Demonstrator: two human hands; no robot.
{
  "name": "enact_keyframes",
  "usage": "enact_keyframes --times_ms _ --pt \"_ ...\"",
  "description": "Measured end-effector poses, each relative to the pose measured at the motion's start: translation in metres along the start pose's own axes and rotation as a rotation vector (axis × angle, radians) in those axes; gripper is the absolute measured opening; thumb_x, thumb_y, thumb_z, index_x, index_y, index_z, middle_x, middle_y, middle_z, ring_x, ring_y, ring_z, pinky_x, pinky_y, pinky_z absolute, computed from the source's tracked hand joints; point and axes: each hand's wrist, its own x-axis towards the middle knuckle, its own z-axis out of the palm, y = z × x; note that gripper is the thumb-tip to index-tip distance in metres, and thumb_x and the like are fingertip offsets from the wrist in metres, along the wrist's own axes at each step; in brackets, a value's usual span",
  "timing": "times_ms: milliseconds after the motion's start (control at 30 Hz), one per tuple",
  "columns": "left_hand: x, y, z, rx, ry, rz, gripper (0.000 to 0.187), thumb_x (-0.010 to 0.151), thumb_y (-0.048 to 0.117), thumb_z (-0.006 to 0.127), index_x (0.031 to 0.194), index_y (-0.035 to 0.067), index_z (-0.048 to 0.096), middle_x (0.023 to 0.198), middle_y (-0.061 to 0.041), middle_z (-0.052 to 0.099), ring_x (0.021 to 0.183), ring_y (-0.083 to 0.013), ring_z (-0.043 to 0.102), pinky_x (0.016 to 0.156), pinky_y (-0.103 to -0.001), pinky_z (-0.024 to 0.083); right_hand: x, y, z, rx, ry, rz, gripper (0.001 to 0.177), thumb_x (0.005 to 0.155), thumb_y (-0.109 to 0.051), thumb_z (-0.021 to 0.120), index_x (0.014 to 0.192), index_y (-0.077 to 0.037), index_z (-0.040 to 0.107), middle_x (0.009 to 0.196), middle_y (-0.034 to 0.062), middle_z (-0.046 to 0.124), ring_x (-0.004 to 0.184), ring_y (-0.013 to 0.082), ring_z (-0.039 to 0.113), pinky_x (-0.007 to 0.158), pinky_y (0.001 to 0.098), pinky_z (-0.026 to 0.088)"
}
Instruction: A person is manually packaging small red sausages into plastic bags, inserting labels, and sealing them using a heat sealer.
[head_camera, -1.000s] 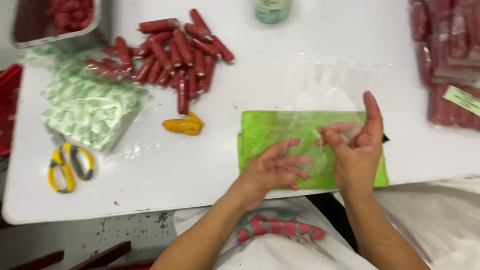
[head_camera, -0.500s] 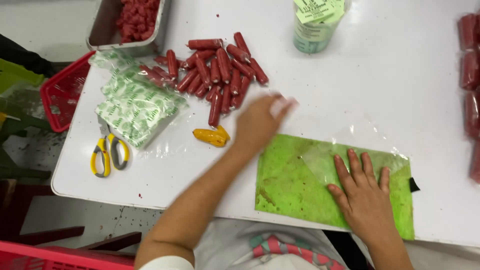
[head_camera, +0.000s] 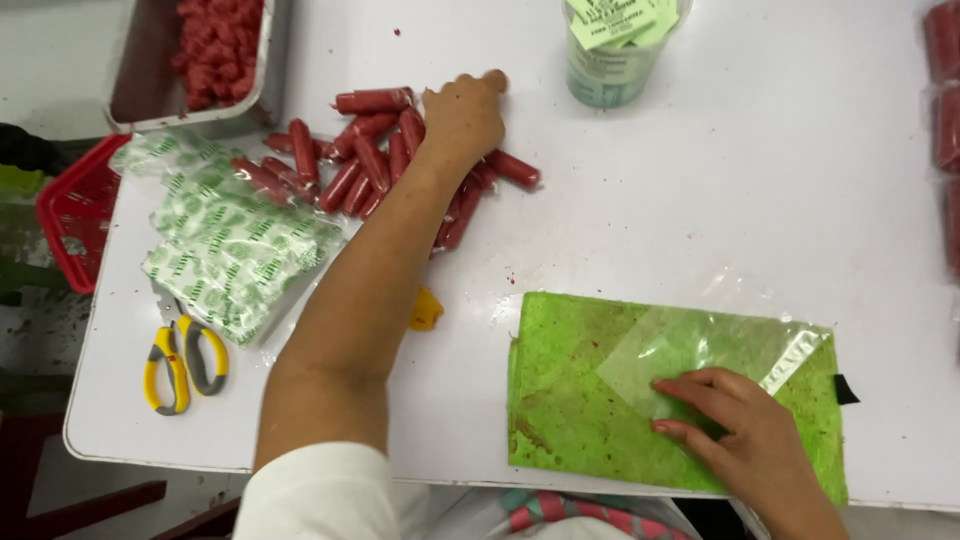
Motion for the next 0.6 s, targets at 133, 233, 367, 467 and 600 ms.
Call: enact_keyframes --times_ms 133,233,367,467,600 --pt "-0.074 0.011 -0.007 -0.338 0.094 0.326 0.063 0.081 -0.003 0.049 0.139 0.021 0.055 0.098 -0.012 0.069 0.087 -0.0354 0.067 0.084 -0.048 0.051 0.010 -0.001 0.005 -0.118 -0.001 -0.007 0.041 0.067 -0.055 0.080 0.104 -0.038 0.079 0.099 -0.0205 0.074 0.068 0.0053 0.069 0.059 0.0255 0.053" --pt "-0.132 0.028 -0.013 -0.761 -0.010 0.315 0.063 0.093 0.013 0.059 0.151 0.033 0.043 0.102 -0.001 0.056 0.079 -0.0135 0.053 0.073 -0.027 0.049 0.006 0.005 0.012 -0.069 0.127 -0.157 0.019 0.073 -0.045 0.078 0.087 -0.031 0.080 0.084 -0.0164 0.076 0.077 0.0056 0.070 0.052 0.0257 0.055" --pt "-0.192 0.050 0.017 -0.880 -0.377 0.360 0.080 0.086 0.022 0.074 0.155 0.028 0.034 0.115 -0.016 0.067 0.089 -0.0238 0.071 0.078 -0.036 0.065 0.002 0.011 0.020 0.051 0.254 -0.238 0.010 0.085 -0.028 0.074 0.092 -0.024 0.079 0.087 -0.0054 0.075 0.088 0.0192 0.070 0.073 0.0342 0.053" --pt "-0.215 0.067 0.043 -0.637 -0.436 0.460 0.081 0.082 0.031 0.080 0.153 0.016 0.042 0.102 -0.016 0.072 0.087 -0.0275 0.072 0.077 -0.041 0.060 -0.001 0.017 0.025 0.083 0.313 -0.257 0.010 0.087 -0.025 0.075 0.096 -0.020 0.076 0.087 0.0015 0.074 0.089 0.0283 0.071 0.081 0.0407 0.056" --pt "-0.212 0.072 0.009 -0.413 -0.249 0.357 0.073 0.089 0.047 0.072 0.148 0.010 0.049 0.126 -0.020 0.065 0.119 -0.0402 0.059 0.093 -0.060 0.053 -0.001 0.028 0.037 0.070 0.355 -0.167 0.013 0.088 -0.023 0.076 0.099 -0.018 0.071 0.076 -0.0011 0.069 0.082 0.0230 0.071 0.076 0.0374 0.056"
